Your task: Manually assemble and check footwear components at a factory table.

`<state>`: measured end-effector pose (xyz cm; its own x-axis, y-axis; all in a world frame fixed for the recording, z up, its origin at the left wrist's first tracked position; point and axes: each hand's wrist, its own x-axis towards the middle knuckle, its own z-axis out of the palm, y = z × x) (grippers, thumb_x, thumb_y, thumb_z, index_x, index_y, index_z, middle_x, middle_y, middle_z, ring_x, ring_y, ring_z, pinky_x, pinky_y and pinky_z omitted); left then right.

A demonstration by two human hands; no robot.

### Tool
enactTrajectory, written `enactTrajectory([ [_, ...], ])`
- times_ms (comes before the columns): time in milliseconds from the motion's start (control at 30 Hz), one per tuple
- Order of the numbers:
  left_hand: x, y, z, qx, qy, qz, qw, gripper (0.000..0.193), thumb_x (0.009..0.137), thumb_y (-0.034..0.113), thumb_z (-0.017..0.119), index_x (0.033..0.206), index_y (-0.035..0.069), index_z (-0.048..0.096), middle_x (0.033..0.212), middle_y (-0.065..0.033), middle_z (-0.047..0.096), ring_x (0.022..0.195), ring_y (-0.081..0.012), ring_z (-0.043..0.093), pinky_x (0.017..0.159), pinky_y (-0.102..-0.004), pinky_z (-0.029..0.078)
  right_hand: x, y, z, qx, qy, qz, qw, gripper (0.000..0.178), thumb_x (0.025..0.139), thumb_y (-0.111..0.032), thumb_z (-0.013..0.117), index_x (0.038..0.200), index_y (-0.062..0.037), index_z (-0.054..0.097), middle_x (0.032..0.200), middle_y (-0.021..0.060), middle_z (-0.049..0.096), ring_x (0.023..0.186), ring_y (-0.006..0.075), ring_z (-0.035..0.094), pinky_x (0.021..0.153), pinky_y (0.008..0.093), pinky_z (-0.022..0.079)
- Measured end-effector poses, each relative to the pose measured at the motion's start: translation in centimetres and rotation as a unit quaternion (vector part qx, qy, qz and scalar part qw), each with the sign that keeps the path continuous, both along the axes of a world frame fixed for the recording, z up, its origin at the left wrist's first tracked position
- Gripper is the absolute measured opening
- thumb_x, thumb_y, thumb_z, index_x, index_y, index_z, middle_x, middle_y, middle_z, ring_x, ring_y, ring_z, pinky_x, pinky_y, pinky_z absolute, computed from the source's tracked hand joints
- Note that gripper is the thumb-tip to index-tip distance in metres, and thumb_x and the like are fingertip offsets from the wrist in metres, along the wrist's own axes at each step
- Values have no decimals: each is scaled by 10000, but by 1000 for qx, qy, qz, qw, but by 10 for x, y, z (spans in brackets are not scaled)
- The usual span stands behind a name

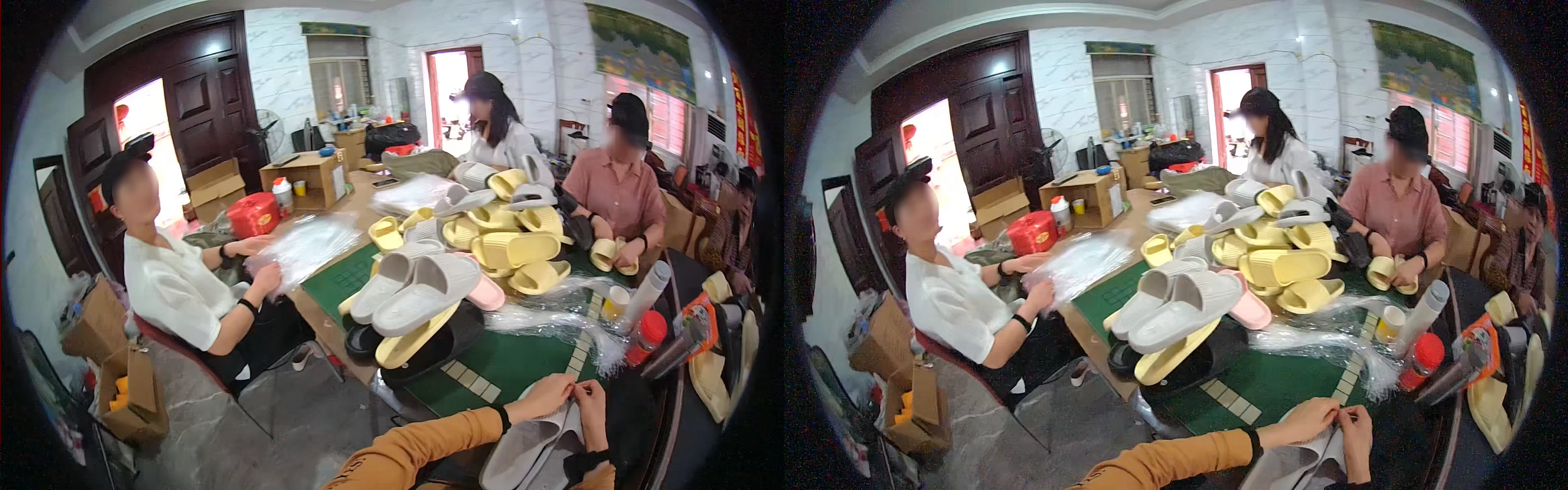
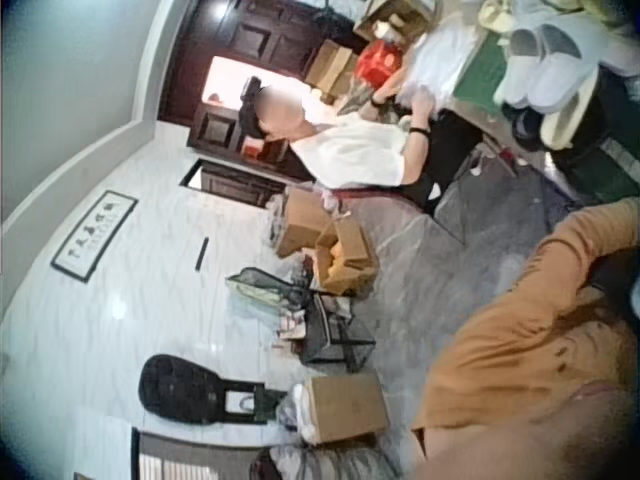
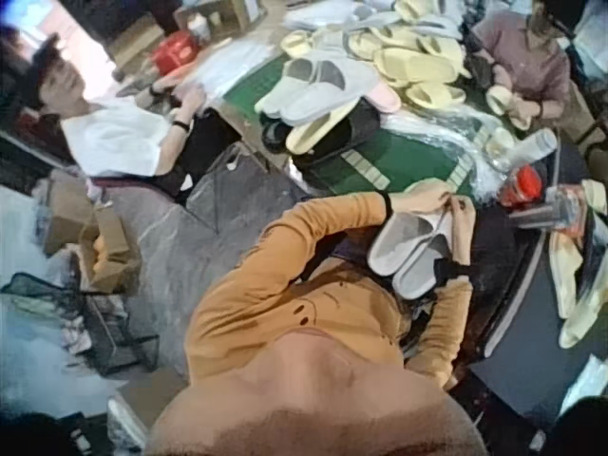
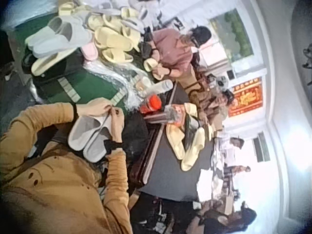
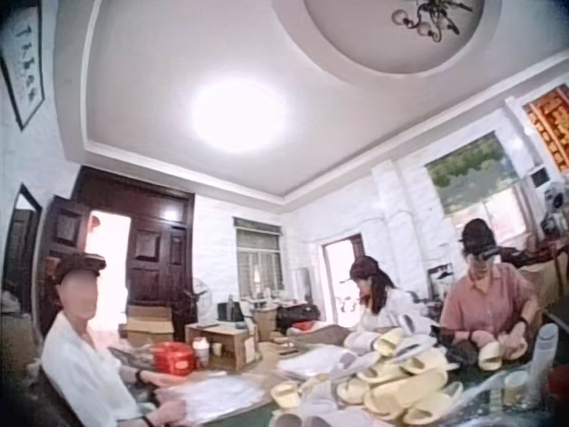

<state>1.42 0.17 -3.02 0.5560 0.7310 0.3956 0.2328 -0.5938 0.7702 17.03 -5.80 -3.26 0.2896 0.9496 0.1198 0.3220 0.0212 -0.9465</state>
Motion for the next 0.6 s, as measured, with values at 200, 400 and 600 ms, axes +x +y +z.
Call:
enactTrajectory([
  [200, -5, 6, -3, 18, 11, 25, 999, 129, 891, 153, 555, 880, 24, 568, 839, -192, 622, 839, -412, 601, 710, -497, 470, -10, 8, 6, 42, 97, -3, 994, 145, 944, -148, 591, 910, -11, 560, 800, 34, 576, 744, 121, 571, 647, 262, 424],
  [400, -5, 8, -2, 15, 10, 26, 1000, 121, 897, 141, 545, 898, 28, 587, 865, -182, 631, 862, -407, 605, 730, -495, 474, -12, 7, 18, 20, 63, 10, 998, 141, 941, -147, 593, 906, -11, 575, 823, 39, 595, 734, 93, 533, 631, 250, 397],
  [600, -1, 9, -9, 15, 5, 26, 1000, 115, 895, 132, 537, 893, 27, 585, 868, -177, 629, 877, -397, 602, 739, -494, 465, -10, 8, 13, -5, 48, 30, 998, 138, 934, -137, 599, 905, -3, 588, 822, 34, 608, 696, 81, 492, 611, 248, 380],
])
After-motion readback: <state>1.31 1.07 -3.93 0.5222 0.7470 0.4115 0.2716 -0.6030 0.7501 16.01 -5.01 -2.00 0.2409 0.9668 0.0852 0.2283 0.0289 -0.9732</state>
